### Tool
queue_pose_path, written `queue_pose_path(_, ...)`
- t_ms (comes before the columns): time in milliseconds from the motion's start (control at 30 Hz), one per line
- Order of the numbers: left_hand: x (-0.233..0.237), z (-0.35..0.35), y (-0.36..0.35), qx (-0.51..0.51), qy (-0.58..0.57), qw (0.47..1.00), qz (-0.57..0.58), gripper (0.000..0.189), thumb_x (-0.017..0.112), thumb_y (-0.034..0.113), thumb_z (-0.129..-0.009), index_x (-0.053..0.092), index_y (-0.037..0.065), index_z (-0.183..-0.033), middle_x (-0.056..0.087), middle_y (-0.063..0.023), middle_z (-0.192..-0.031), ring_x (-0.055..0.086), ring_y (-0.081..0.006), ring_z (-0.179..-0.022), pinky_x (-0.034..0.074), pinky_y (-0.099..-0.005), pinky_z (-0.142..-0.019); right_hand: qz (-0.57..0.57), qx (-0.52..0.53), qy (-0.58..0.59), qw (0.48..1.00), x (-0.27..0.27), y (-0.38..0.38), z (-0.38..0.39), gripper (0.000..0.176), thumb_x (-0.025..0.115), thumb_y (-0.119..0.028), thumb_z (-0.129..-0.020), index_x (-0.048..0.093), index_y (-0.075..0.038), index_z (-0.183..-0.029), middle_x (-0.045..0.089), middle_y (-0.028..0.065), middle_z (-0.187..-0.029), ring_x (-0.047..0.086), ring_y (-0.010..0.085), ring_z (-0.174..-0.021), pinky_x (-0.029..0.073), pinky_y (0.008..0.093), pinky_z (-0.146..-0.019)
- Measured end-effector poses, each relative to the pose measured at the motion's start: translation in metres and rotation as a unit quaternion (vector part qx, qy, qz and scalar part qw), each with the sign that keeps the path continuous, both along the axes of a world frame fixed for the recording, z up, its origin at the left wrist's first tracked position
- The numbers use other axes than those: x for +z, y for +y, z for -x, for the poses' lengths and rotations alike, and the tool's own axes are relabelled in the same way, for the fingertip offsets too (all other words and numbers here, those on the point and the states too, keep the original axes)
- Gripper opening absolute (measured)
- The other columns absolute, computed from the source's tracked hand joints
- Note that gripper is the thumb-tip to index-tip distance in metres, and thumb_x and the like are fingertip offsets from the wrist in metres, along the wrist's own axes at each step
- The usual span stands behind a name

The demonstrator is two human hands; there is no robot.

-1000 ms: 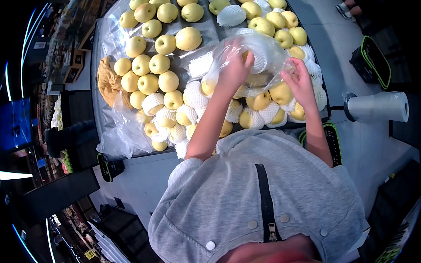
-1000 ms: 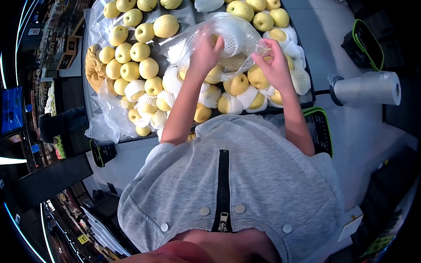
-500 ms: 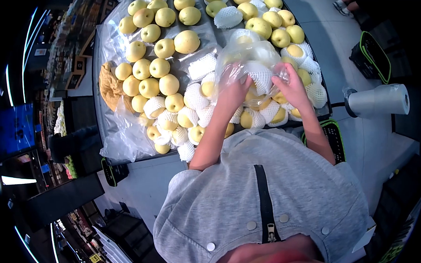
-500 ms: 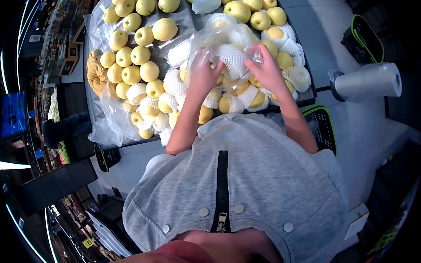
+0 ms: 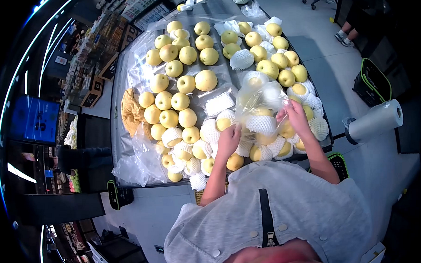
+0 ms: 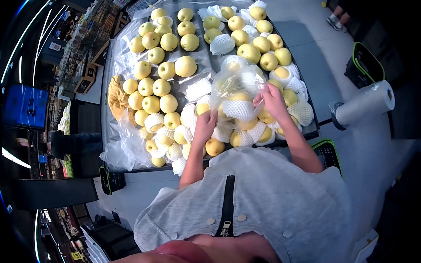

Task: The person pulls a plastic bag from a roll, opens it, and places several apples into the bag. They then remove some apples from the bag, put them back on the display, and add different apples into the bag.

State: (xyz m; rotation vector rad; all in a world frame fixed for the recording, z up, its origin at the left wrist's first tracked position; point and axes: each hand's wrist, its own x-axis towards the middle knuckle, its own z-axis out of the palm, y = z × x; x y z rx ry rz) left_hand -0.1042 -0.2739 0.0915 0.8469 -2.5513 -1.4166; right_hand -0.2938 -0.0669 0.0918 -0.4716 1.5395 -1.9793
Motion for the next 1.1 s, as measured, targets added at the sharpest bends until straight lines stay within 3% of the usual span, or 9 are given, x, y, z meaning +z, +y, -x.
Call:
queue_pose_path(100,0.067,0.011,-0.014,0.013,0.11,0.966,-0.233,0.038,0.051,0.034,-0.102,0.056,0.005,-0.077,0.047,0.004,-0.064,0.041,-0.0053,-0.058,0.033,-0.0231,-0.053,0.081,-0.025,-0.033,0.996,0.067,-0.023,0.033,0.025,0.045,-0.023,-0.104,0.055,-0.002,-0.096,0.061,0.0057,-0.073,0.065,0.0162,-0.066,0.056,0.0301,-0.066)
queue_pose_path(200,0.154,0.01,-0.04,0.033,0.227,0.965,-0.129,0.034,0.051,0.026,-0.102,0.051,0.009,-0.074,0.042,0.0068,-0.062,0.032,-0.004,-0.055,0.027,-0.0223,-0.051,0.118,0.019,0.063,0.991,0.151,-0.041,0.055,0.032,0.044,-0.025,-0.104,0.048,-0.007,-0.078,0.06,0.0047,-0.07,0.064,0.0164,-0.062,0.056,0.0314,-0.065)
queue_pose_path(433,0.227,-0.013,-0.071,0.163,0.529,0.796,-0.245,0.012,0.058,0.014,-0.096,0.061,0.008,-0.086,0.059,0.0012,-0.074,0.051,-0.0069,-0.058,0.039,-0.0195,-0.054,0.253,0.061,0.073,0.963,0.214,-0.095,0.022,0.031,0.048,-0.026,-0.103,0.05,-0.005,-0.079,0.057,0.0046,-0.069,0.066,0.0168,-0.059,0.054,0.0293,-0.052)
queue_pose_path(467,0.217,-0.028,-0.096,0.036,0.536,0.786,-0.305,0.011,0.059,0.013,-0.095,0.062,0.007,-0.086,0.059,-0.0001,-0.076,0.054,-0.0082,-0.061,0.042,-0.0216,-0.056,0.228,0.121,0.091,0.962,0.227,-0.087,0.01,0.031,0.048,-0.024,-0.101,0.049,-0.005,-0.077,0.055,0.0041,-0.067,0.063,0.0144,-0.058,0.053,0.0294,-0.055)
queue_pose_path(500,0.236,-0.033,-0.06,0.189,0.522,0.803,-0.215,0.013,0.058,0.013,-0.095,0.061,0.007,-0.084,0.059,0.0,-0.075,0.053,-0.0066,-0.06,0.042,-0.0238,-0.055,0.254,0.103,0.061,0.96,0.22,-0.094,-0.006,0.032,0.048,-0.022,-0.101,0.048,-0.004,-0.075,0.053,0.004,-0.067,0.059,0.0123,-0.059,0.053,0.0295,-0.059)
queue_pose_path(600,0.232,-0.073,-0.064,0.225,0.578,0.762,-0.186,0.018,0.061,0.012,-0.092,0.064,-0.004,-0.1,0.065,-0.0088,-0.084,0.064,-0.021,-0.074,0.054,-0.0304,-0.068,0.278,0.153,0.008,0.948,0.186,-0.094,-0.043,0.033,0.05,-0.025,-0.102,0.052,-0.003,-0.077,0.055,0.0051,-0.066,0.057,0.0153,-0.057,0.052,0.032,-0.054)
queue_pose_path(667,0.203,-0.102,-0.095,0.35,0.499,0.791,0.05,0.028,0.048,0.023,-0.098,0.062,0.0,-0.095,0.065,-0.0088,-0.083,0.065,-0.0189,-0.078,0.056,-0.0327,-0.074,0.219,0.225,-0.016,0.949,0.173,-0.097,-0.057,0.034,0.049,-0.028,-0.102,0.052,-0.004,-0.078,0.056,0.0054,-0.067,0.059,0.0151,-0.058,0.053,0.0315,-0.054)
queue_pose_path(967,0.161,-0.116,-0.067,0.384,0.548,0.733,-0.119,0.019,0.059,0.019,-0.093,0.06,0.001,-0.093,0.063,-0.007,-0.092,0.063,-0.0166,-0.084,0.054,-0.0318,-0.077,0.124,0.304,-0.038,0.944,0.088,-0.128,-0.073,0.038,0.044,-0.031,-0.105,0.053,-0.005,-0.078,0.06,0.0051,-0.07,0.062,0.0131,-0.063,0.051,0.0264,-0.059)
queue_pose_path(1100,0.131,-0.086,-0.015,0.378,0.424,0.822,-0.051,0.029,0.056,0.019,-0.097,0.057,0.005,-0.073,0.055,-0.0002,-0.071,0.053,-0.0085,-0.066,0.044,-0.0245,-0.062,0.06,0.211,-0.083,0.972,0.034,-0.111,-0.049,0.033,0.045,-0.028,-0.104,0.056,-0.005,-0.083,0.06,0.0033,-0.076,0.061,0.0126,-0.066,0.051,0.0253,-0.063)
